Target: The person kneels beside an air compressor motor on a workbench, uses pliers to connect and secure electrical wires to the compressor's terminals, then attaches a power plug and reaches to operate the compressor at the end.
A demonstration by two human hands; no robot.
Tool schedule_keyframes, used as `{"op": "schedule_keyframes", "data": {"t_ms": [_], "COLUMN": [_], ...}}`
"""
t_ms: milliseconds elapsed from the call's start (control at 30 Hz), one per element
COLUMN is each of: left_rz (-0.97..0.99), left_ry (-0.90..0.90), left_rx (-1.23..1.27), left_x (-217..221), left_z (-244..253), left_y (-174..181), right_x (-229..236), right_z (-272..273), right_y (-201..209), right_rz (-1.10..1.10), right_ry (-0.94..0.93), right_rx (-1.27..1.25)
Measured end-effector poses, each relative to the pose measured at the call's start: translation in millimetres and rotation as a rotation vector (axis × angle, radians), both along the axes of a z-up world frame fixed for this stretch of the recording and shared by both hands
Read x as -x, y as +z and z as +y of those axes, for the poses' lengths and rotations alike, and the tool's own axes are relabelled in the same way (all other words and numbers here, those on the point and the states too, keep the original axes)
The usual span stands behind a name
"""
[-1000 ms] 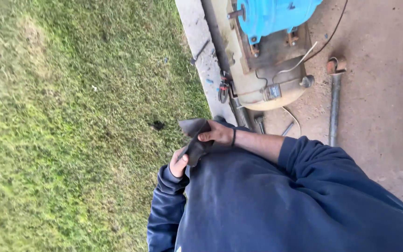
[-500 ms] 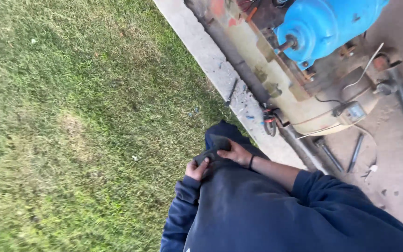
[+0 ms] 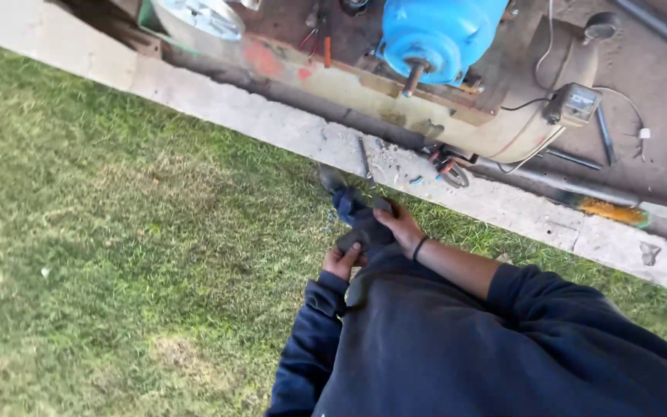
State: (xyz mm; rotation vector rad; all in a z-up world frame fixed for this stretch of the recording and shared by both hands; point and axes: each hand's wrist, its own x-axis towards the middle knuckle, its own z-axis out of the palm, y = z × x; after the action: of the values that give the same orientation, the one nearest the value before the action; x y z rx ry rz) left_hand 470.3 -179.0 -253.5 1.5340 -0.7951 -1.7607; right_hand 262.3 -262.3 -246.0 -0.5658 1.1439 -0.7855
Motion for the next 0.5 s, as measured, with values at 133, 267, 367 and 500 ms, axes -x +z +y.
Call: {"op": "schedule_keyframes", "data": {"t_ms": [133,267,367,500], "left_rz": [-0.033,-0.088,-0.009,0.121], "left_ry": [-0.264,-0.501,-0.613,-0.557], "left_rx": [-0.052,0.008,-0.073,-0.093], "left_x": [-36.3,-57.8,-48.0,-7.9], "left_z": [-104.7,-208.0,-276.0,-340.5], "left_y": [-44.8,-10.7,-5.3,-37.0], "right_x": [-11.7,-26.2,-28.9,-22.7], "right_z": [-59.9,-96.9,-124.2,-172.2], "right_y": [-8.3,4.1,11.3,26.7], "right_rz": [0.204,0.06,-0.015,0.119], "right_ry": [-0.086,-0.24,-0.348,-0.68], "right_rx": [-0.023,-0.051,-0.01,-0.045]}}
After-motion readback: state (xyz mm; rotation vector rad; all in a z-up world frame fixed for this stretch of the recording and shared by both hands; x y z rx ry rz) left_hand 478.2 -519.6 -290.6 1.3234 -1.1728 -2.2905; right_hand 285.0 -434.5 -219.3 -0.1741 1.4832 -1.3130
